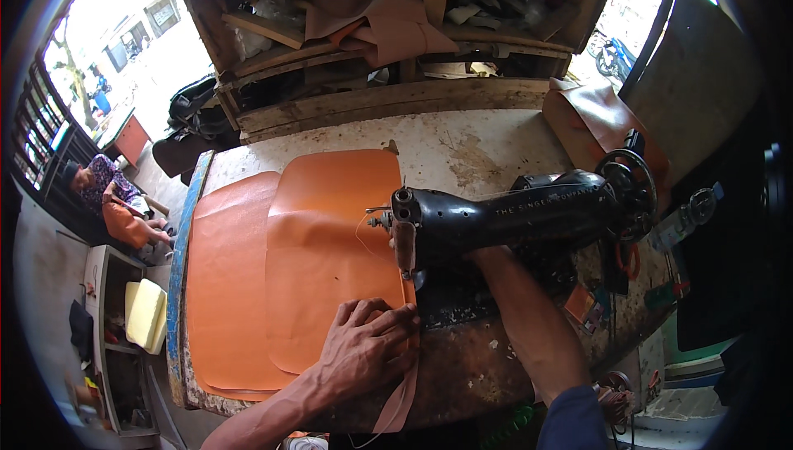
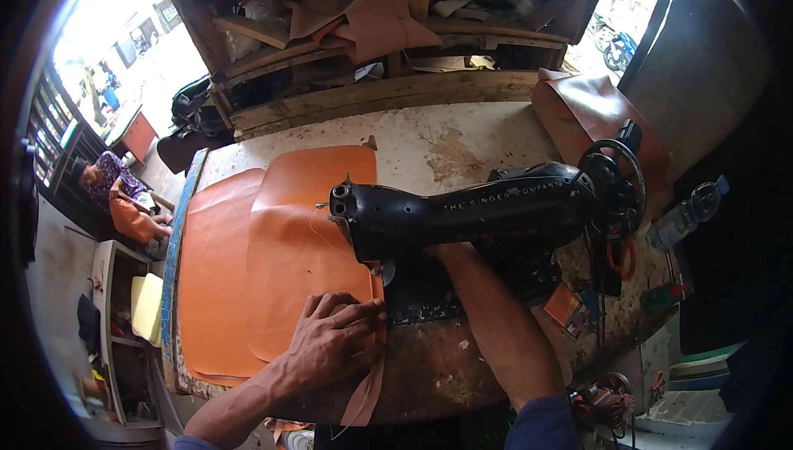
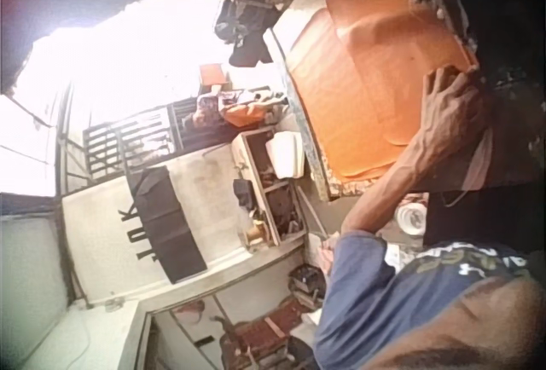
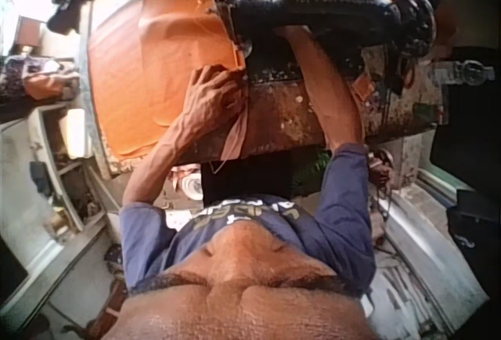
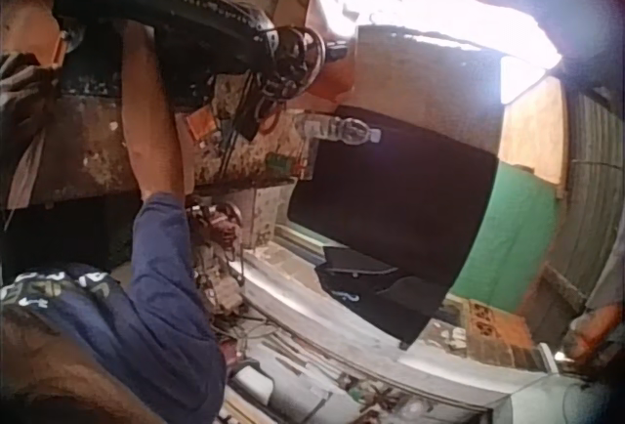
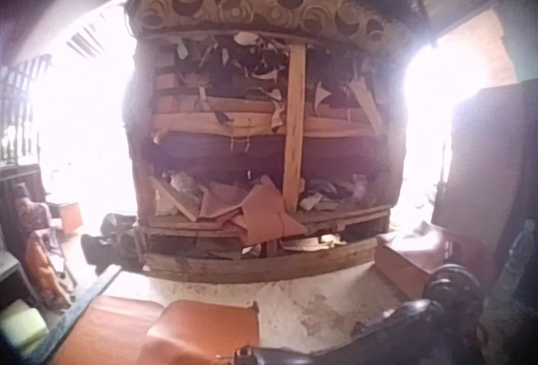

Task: Sewing pieces of upholstery fabric together using a mechanical sewing machine.

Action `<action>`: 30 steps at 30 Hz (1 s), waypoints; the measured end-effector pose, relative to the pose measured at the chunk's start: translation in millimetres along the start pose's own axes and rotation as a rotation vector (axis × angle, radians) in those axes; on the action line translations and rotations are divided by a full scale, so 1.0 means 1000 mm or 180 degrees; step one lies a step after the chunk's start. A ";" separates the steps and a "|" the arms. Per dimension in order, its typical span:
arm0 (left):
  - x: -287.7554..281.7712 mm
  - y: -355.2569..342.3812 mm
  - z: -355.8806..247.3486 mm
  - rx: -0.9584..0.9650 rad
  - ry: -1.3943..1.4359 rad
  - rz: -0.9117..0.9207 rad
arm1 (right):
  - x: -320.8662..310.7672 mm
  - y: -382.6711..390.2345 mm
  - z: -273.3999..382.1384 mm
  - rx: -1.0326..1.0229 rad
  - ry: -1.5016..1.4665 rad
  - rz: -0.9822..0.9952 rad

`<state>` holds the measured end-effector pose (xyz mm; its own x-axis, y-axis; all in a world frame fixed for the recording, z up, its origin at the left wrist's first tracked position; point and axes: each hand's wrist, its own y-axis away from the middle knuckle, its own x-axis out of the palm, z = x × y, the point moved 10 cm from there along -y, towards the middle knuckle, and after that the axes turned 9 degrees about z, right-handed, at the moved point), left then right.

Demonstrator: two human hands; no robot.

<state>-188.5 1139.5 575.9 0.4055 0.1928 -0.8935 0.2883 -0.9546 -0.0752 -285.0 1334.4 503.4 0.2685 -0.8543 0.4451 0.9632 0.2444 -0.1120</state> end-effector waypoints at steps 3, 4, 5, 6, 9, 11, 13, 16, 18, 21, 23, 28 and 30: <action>-0.001 0.000 -0.001 0.0001 -0.0025 -0.0025 | 0.004 0.005 -0.002 0.0025 -0.0443 0.0093; -0.001 0.000 0.000 -0.0008 -0.0029 -0.0011 | 0.005 0.004 -0.003 0.0041 -0.0543 0.0107; -0.001 0.000 -0.001 0.0003 -0.0028 -0.0012 | 0.007 0.002 -0.005 0.0074 -0.0636 0.0122; -0.001 0.000 -0.002 0.0026 -0.0037 -0.0009 | 0.009 0.000 -0.006 0.0112 -0.0706 0.0131; -0.002 0.000 -0.002 0.0005 -0.0036 -0.0027 | 0.018 -0.007 -0.007 0.0170 -0.0706 0.0161; -0.001 0.000 0.000 -0.0034 -0.0021 -0.0012 | 0.028 -0.010 0.001 -0.0014 -0.0218 0.0309; -0.001 0.000 0.000 -0.0028 -0.0002 -0.0009 | 0.030 -0.011 0.000 -0.0037 -0.0258 0.0249; -0.001 0.001 0.000 -0.0022 0.0005 -0.0035 | 0.025 -0.010 -0.006 -0.0118 -0.0321 0.0122; -0.001 0.000 0.000 -0.0009 -0.0009 -0.0045 | 0.015 -0.013 -0.014 -0.0149 -0.0324 0.0069; -0.003 -0.002 0.002 -0.0008 -0.0006 -0.0120 | 0.024 -0.022 -0.033 0.0049 -0.1679 0.0975; -0.004 -0.004 0.006 -0.0013 -0.0028 -0.0113 | 0.006 -0.026 -0.037 -0.0163 -0.1373 0.0796; -0.001 -0.011 0.016 -0.0086 -0.0067 -0.0069 | -0.021 -0.029 -0.013 -0.0571 0.0741 0.0003; -0.010 -0.013 0.018 -0.0054 -0.0170 -0.0378 | -0.015 -0.029 0.012 -0.0755 0.1647 -0.0235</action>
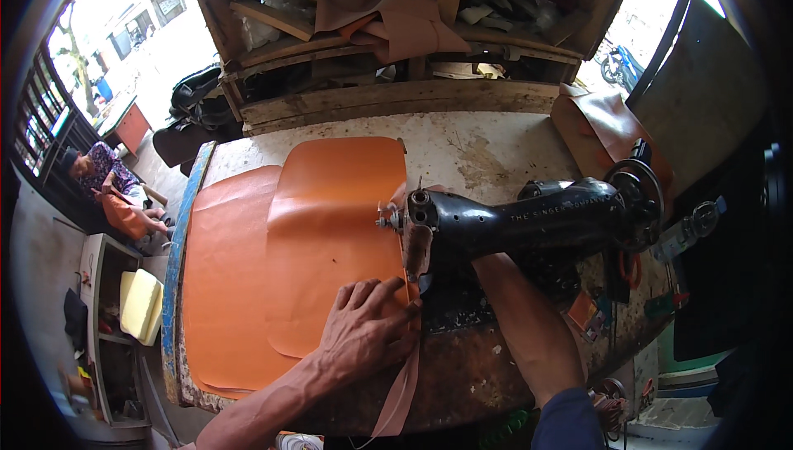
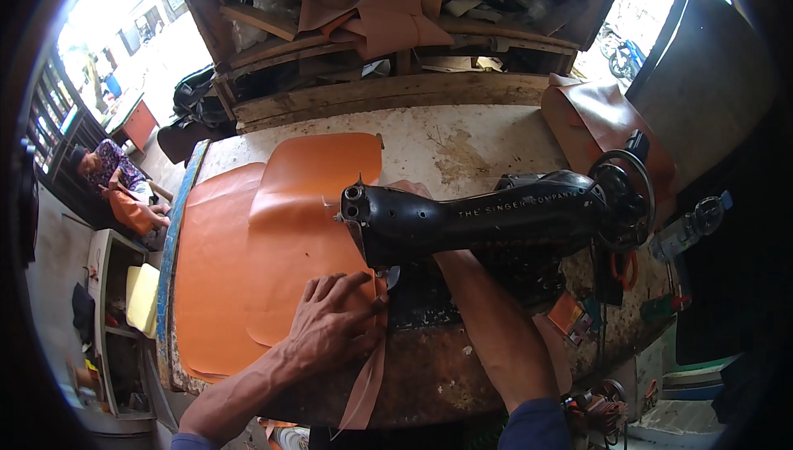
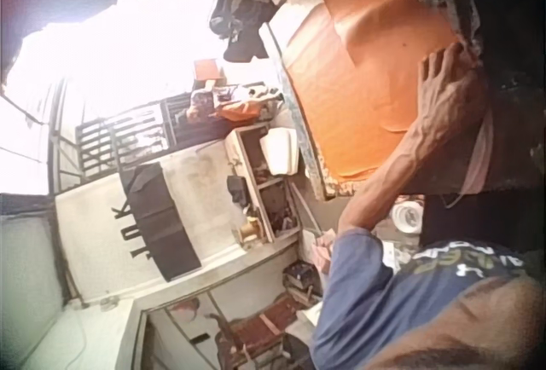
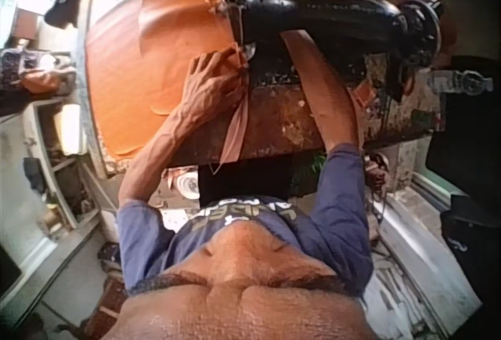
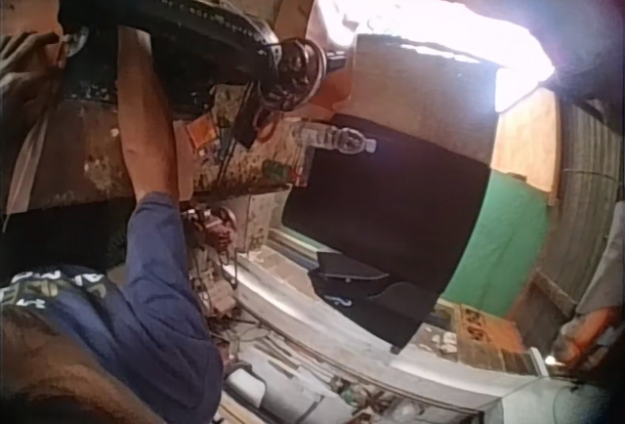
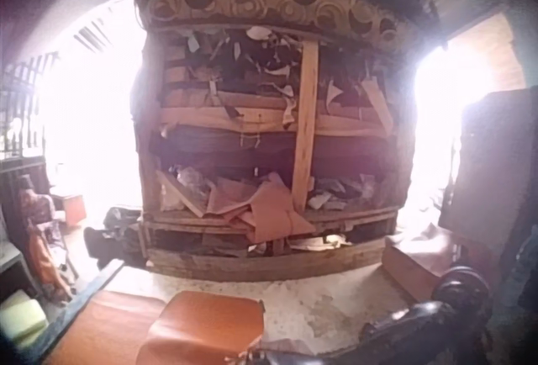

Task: Sewing pieces of upholstery fabric together using a mechanical sewing machine.

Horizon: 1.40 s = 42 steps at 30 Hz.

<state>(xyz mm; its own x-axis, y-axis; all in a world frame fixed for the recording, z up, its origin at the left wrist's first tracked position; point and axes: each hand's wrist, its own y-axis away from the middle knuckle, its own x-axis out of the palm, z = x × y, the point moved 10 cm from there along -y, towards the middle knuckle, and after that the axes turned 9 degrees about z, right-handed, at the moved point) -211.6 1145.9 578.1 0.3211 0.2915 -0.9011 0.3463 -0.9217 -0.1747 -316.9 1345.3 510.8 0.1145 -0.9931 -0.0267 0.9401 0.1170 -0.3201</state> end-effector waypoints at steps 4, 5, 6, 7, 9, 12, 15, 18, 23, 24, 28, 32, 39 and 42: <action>-0.001 -0.008 0.009 -0.0053 0.0004 -0.0048 | 0.009 -0.013 0.019 0.0471 0.0291 0.0192; 0.001 -0.009 0.012 -0.0090 0.0056 0.0041 | 0.012 -0.014 0.019 0.0657 0.0435 0.0239; 0.002 -0.010 0.015 -0.0104 0.0123 0.0094 | 0.013 -0.016 0.017 0.0840 0.0581 0.0296; 0.004 -0.011 0.018 -0.0136 0.0108 0.0119 | 0.010 -0.018 0.024 0.0699 0.0754 0.0170; 0.004 -0.013 0.022 -0.0150 0.0199 0.0066 | 0.006 -0.024 0.028 0.0570 0.0915 0.0042; 0.002 -0.017 0.026 -0.0080 0.0171 -0.0005 | 0.008 -0.035 0.019 0.0518 0.1131 0.0270; 0.003 -0.019 0.029 -0.0078 0.0096 0.0005 | 0.000 -0.035 -0.013 0.1210 0.0999 0.0349; 0.002 -0.021 0.029 -0.0011 0.0049 -0.0015 | -0.005 -0.040 -0.007 0.0915 0.1259 0.0218; 0.003 -0.023 0.034 -0.0009 0.0065 -0.0008 | -0.003 -0.037 -0.005 0.0880 0.1422 0.0141; 0.002 -0.023 0.033 0.0093 0.0052 -0.0070 | -0.002 -0.030 -0.003 0.0885 0.1511 0.0133; -0.005 -0.022 0.028 0.0096 0.0061 -0.0168 | 0.003 0.029 0.076 -0.0317 0.2726 -0.0712; -0.022 -0.002 0.013 -0.0309 0.0533 -0.0393 | 0.046 0.112 0.102 0.1374 0.3154 -0.0771; 0.011 0.043 0.034 -0.1897 0.2037 0.0457 | 0.179 0.193 0.126 0.2226 0.1974 -0.1294; 0.029 0.053 0.035 -0.2212 0.3005 0.0585 | 0.185 0.189 0.126 0.2035 0.2373 -0.1594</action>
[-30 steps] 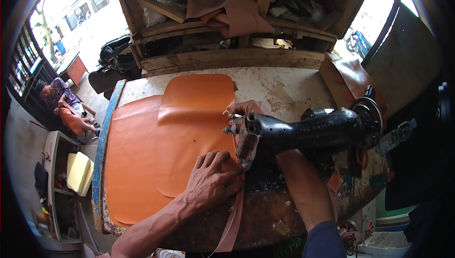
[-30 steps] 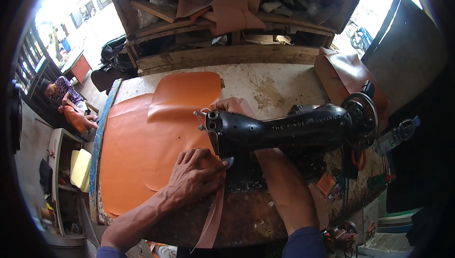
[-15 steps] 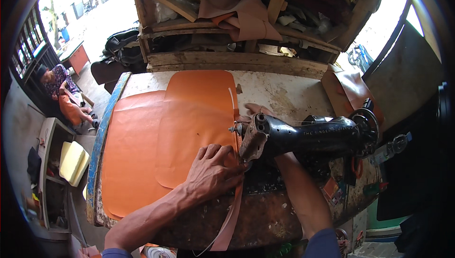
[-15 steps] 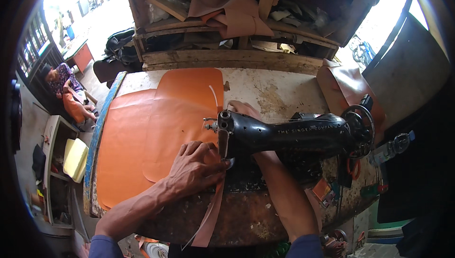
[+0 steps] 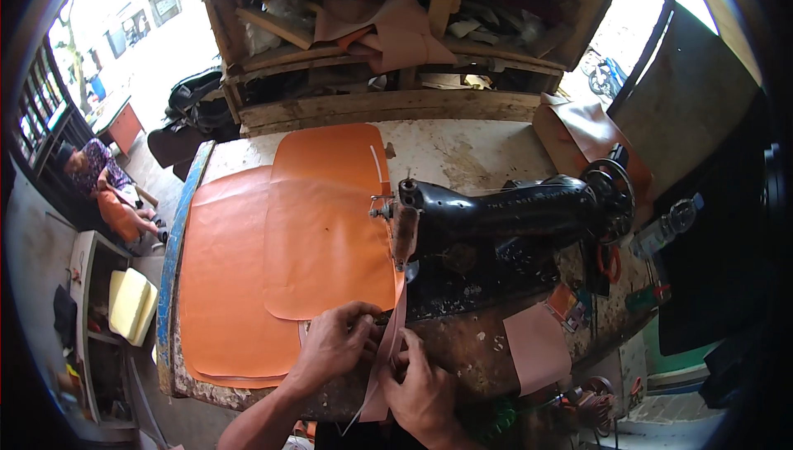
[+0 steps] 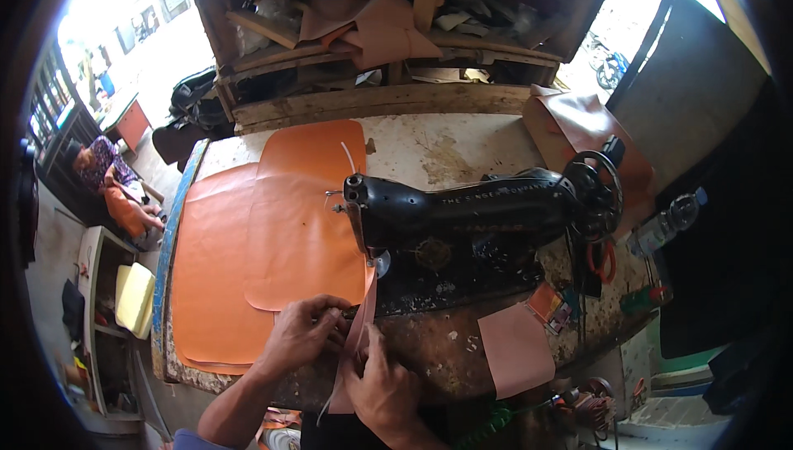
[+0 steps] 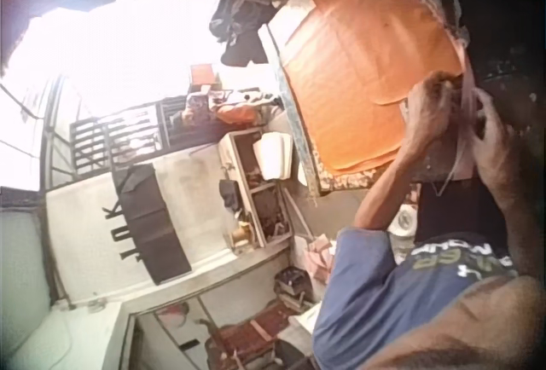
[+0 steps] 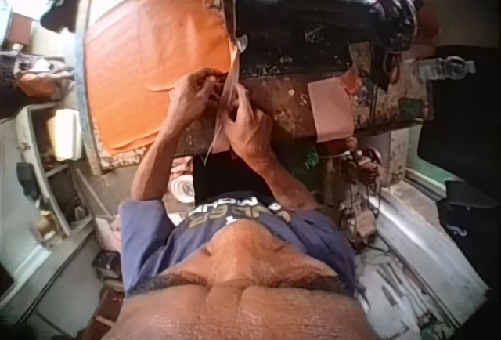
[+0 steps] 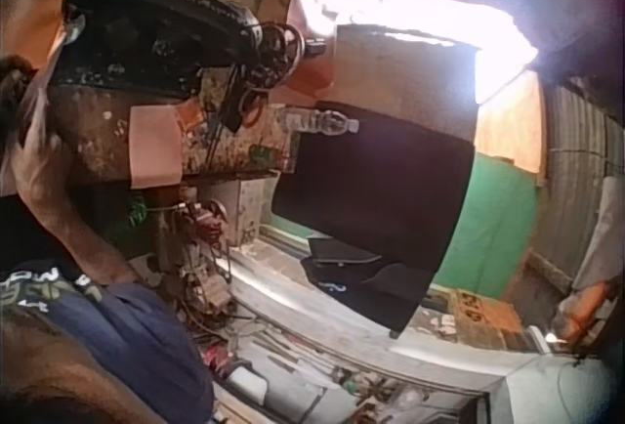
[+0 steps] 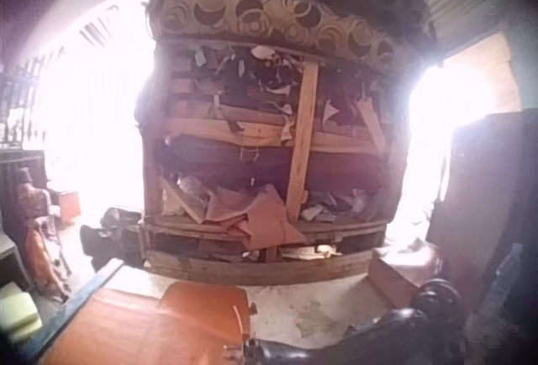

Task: Sewing pieces of upholstery fabric together using a mechanical sewing machine.

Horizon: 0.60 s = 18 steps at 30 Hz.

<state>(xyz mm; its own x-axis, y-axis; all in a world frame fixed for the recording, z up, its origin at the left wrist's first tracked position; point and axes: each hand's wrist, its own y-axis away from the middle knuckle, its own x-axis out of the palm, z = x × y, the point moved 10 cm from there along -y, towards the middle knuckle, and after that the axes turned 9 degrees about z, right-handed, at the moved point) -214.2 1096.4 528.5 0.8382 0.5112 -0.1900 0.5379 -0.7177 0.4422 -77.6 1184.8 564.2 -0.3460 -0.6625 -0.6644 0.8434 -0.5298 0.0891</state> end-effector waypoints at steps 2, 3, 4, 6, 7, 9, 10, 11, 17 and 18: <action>0.005 -0.001 0.005 -0.0068 0.0589 0.0060 | 0.000 -0.003 -0.002 -0.0130 -0.0088 -0.0029; 0.009 -0.001 0.005 -0.0044 0.0530 0.0084 | -0.004 -0.003 -0.006 -0.0130 -0.0418 -0.0075; 0.013 -0.001 0.009 -0.0170 0.0564 0.0108 | -0.008 -0.004 -0.011 -0.0105 -0.0693 -0.0109; 0.020 -0.002 0.004 -0.0017 0.0249 0.0124 | -0.010 -0.003 -0.022 0.0088 -0.0966 -0.0014; 0.027 -0.003 0.007 -0.0033 0.0883 0.0204 | -0.012 -0.002 -0.022 0.0056 -0.1091 -0.0006; 0.035 -0.006 0.009 0.0016 0.1820 0.0298 | -0.014 -0.001 -0.021 0.0013 -0.1225 -0.0018; 0.034 -0.007 0.011 -0.0022 0.1722 0.0259 | -0.010 0.000 -0.022 0.0048 -0.1367 0.0092; 0.036 -0.009 0.011 -0.0030 0.1774 0.0365 | -0.004 0.000 -0.025 0.0214 -0.1487 0.0234; 0.038 -0.016 0.025 -0.0354 0.2396 0.0673 | -0.031 -0.008 0.001 -0.0690 -0.1058 0.0056; 0.038 -0.017 0.029 -0.0457 0.2418 0.0700 | -0.037 -0.015 0.004 -0.0870 -0.0896 0.0067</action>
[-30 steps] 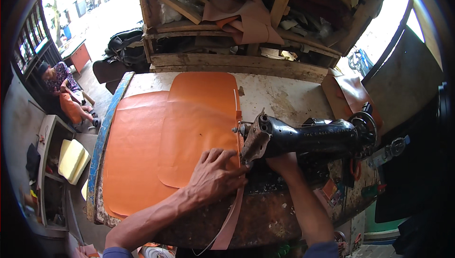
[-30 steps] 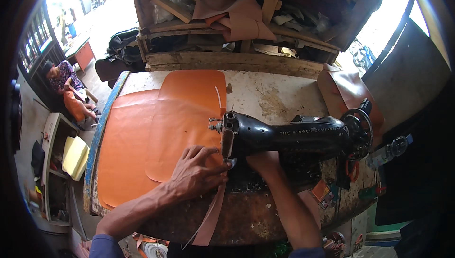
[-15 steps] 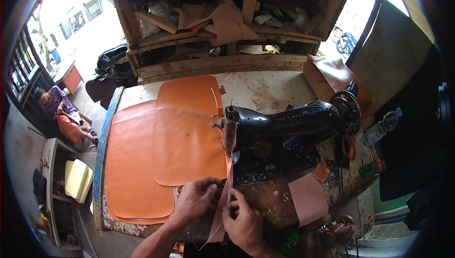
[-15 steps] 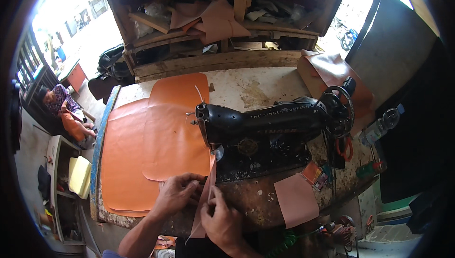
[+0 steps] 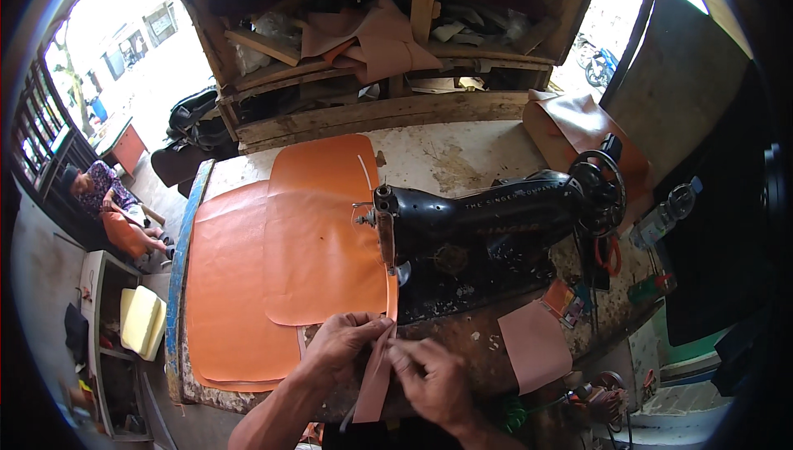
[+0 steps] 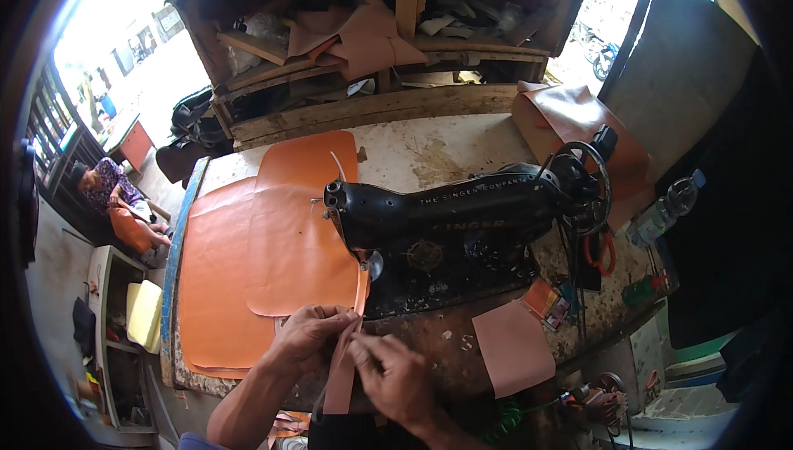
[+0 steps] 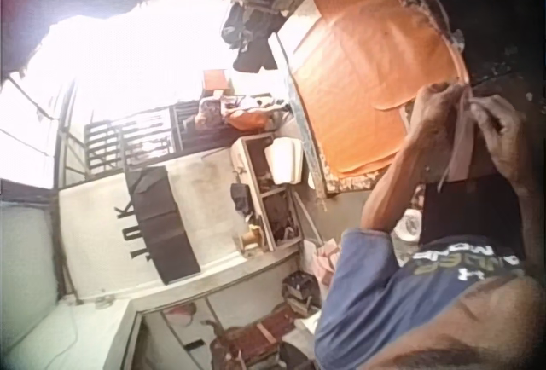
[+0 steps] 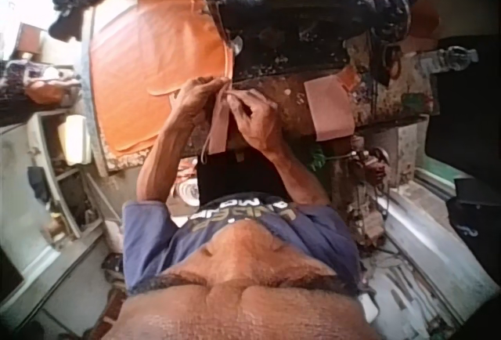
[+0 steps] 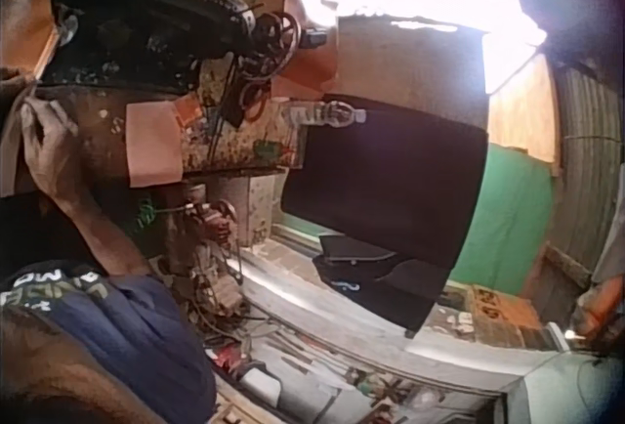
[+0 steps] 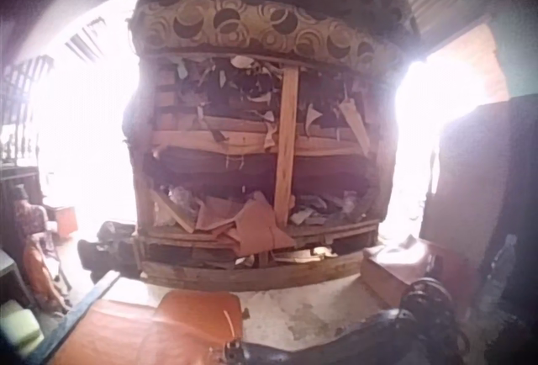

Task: Sewing pieces of upholstery fabric together using a mechanical sewing machine.

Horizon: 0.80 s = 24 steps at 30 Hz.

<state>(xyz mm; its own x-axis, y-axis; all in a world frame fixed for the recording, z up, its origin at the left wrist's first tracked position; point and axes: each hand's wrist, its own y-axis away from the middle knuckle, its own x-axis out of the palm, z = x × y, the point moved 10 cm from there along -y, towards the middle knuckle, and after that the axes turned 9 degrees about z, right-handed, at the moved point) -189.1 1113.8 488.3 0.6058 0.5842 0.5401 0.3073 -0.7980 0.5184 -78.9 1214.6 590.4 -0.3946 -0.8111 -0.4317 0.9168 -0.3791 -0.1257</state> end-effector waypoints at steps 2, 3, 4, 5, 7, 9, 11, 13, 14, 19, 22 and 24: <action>-0.007 -0.002 0.000 0.0005 -0.0125 -0.0164 | -0.013 -0.018 -0.011 0.0076 0.0219 -0.0071; -0.007 -0.002 0.001 -0.0009 0.0043 -0.0119 | -0.018 -0.032 0.001 -0.0499 0.0686 -0.0161; -0.002 -0.004 0.002 -0.0021 0.0320 0.0061 | -0.019 -0.041 0.012 -0.1044 0.1171 -0.0231; -0.003 -0.004 0.001 -0.0058 0.0202 0.0051 | -0.023 -0.054 0.004 -0.1060 0.1171 -0.0270; -0.003 -0.004 -0.006 -0.0081 0.0039 0.0069 | 0.002 -0.062 0.011 -0.1903 0.1851 0.0347; -0.002 -0.003 -0.013 -0.0153 -0.0039 0.0086 | 0.006 -0.069 0.005 -0.2053 0.1857 0.0466; -0.010 -0.001 -0.034 -0.0102 -0.1558 -0.0117 | 0.012 -0.068 0.002 -0.2180 0.1884 0.0598; -0.003 0.004 -0.077 0.0804 -0.3114 -0.0361 | 0.012 -0.064 0.003 -0.2237 0.2018 0.0527; 0.021 0.017 -0.103 0.1860 -0.4681 -0.0542 | 0.012 -0.063 0.003 -0.2238 0.2020 0.0527; 0.037 0.006 -0.101 0.2980 -0.6184 0.0778 | 0.017 -0.061 0.000 -0.2229 0.2158 0.0710; 0.025 0.000 -0.099 0.2923 -0.6019 0.0973 | 0.017 -0.061 0.000 -0.2217 0.2147 0.0706; 0.021 -0.003 -0.097 0.2842 -0.6019 0.0984 | 0.020 -0.061 -0.001 -0.2185 0.2233 0.0777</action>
<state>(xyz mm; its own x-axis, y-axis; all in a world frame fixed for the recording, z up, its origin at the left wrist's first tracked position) -248.2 1142.4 562.4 0.3440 0.0864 -0.9350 -0.0891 -0.9883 -0.1241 -142.5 1221.7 589.0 -0.2688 -0.3034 -0.9142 0.8920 0.2797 -0.3551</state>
